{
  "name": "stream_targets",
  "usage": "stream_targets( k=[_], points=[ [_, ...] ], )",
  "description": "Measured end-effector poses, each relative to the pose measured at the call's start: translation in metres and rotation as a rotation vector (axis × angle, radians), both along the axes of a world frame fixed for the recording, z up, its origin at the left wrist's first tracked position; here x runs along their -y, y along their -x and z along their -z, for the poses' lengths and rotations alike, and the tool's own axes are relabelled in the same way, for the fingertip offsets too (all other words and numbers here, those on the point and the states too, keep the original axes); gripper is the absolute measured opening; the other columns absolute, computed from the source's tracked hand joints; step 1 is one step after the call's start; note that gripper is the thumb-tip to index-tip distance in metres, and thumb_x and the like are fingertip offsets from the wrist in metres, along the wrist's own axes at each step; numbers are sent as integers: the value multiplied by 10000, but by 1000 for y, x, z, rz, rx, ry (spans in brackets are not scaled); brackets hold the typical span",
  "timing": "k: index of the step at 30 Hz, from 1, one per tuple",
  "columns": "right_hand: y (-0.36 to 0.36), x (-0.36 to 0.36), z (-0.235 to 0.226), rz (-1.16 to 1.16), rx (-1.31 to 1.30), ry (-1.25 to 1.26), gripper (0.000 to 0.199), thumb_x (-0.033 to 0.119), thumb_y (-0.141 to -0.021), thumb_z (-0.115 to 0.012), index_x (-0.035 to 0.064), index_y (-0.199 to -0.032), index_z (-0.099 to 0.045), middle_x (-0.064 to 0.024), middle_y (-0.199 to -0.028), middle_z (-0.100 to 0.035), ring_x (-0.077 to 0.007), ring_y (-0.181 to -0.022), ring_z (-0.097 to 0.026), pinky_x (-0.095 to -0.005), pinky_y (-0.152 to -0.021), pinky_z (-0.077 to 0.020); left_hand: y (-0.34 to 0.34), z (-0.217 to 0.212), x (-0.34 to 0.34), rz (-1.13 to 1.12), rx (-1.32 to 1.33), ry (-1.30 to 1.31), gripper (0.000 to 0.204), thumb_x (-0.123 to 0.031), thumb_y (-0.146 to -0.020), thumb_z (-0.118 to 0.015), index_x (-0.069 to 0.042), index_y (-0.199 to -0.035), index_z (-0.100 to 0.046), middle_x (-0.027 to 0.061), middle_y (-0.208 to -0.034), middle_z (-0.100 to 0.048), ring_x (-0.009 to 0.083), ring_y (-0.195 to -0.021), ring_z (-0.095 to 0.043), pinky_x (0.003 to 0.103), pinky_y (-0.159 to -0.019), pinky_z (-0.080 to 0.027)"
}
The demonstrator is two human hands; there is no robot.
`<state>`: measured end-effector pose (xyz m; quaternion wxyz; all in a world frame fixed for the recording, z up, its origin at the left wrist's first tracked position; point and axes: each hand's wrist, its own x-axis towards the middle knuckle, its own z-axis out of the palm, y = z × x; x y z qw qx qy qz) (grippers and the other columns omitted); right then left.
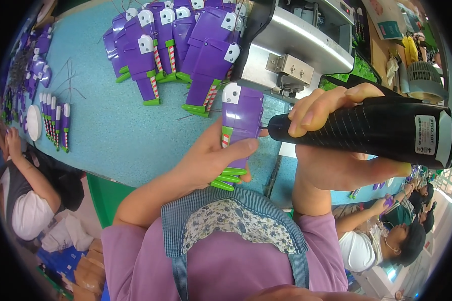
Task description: The person drives screws into toy components using an electric screwdriver and inserts small green plastic pieces into the components by hand.
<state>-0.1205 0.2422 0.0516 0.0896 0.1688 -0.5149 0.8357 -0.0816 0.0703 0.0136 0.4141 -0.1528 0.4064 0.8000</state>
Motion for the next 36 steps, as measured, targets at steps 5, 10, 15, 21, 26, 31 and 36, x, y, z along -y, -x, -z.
stream_targets(
  k=[5,10,15,21,26,31,36],
  points=[
    [6,-6,-8,-5,-42,-7,947,837,-809,-318,-9,-1211,-461,-164,-767,-596,-239,-574,-564,-343,-555,-464,0,5,1,-6,13,-24,507,-141,-906,-636,-37,-1330,-379,115,-1251,-581,139,-641,-619,288,-534,-554],
    [24,-18,-33,-18,-263,-92,948,826,-814,-288,0,-1241,-473,-153,-805,-603,-247,-616,-573,-372,-626,-461,-1,8,3,-30,4,-45,503,-139,-907,-633,-41,-1330,-380,118,-1265,-576,133,-631,-619,282,-518,-550],
    [37,-11,-16,56,-130,80,1002,873,-773,-326,15,-1269,-476,-164,-857,-625,-253,-655,-593,-367,-645,-479,-2,7,0,-53,-2,-48,496,-134,-908,-628,-46,-1329,-383,112,-1263,-577,129,-633,-621,279,-516,-553],
    [12,-2,-10,-49,-157,-10,943,854,-792,-330,34,-1228,-492,-160,-788,-612,-232,-593,-583,-344,-572,-473,-2,7,2,-44,-4,-48,497,-136,-907,-630,-49,-1331,-387,103,-1256,-582,127,-641,-625,276,-520,-551],
    [3,4,-2,-45,-37,1,927,841,-792,-376,9,-1185,-482,-170,-764,-603,-230,-558,-573,-335,-538,-469,-4,4,2,-48,-31,-10,507,-132,-901,-638,-27,-1326,-383,112,-1221,-591,142,-632,-630,287,-532,-555],
    [3,5,6,-16,-61,36,943,840,-797,-364,-8,-1196,-467,-171,-761,-600,-232,-568,-571,-333,-533,-463,-2,4,1,-42,7,-5,513,-135,-895,-646,-19,-1321,-383,115,-1216,-591,153,-625,-634,291,-531,-553],
    [11,-4,-15,138,-98,-13,979,865,-780,-319,16,-1246,-465,-151,-794,-615,-234,-593,-573,-349,-547,-461,-1,9,4,-29,-5,-24,496,-134,-904,-632,-42,-1326,-388,105,-1234,-587,138,-650,-628,286,-528,-556]
  ],
)
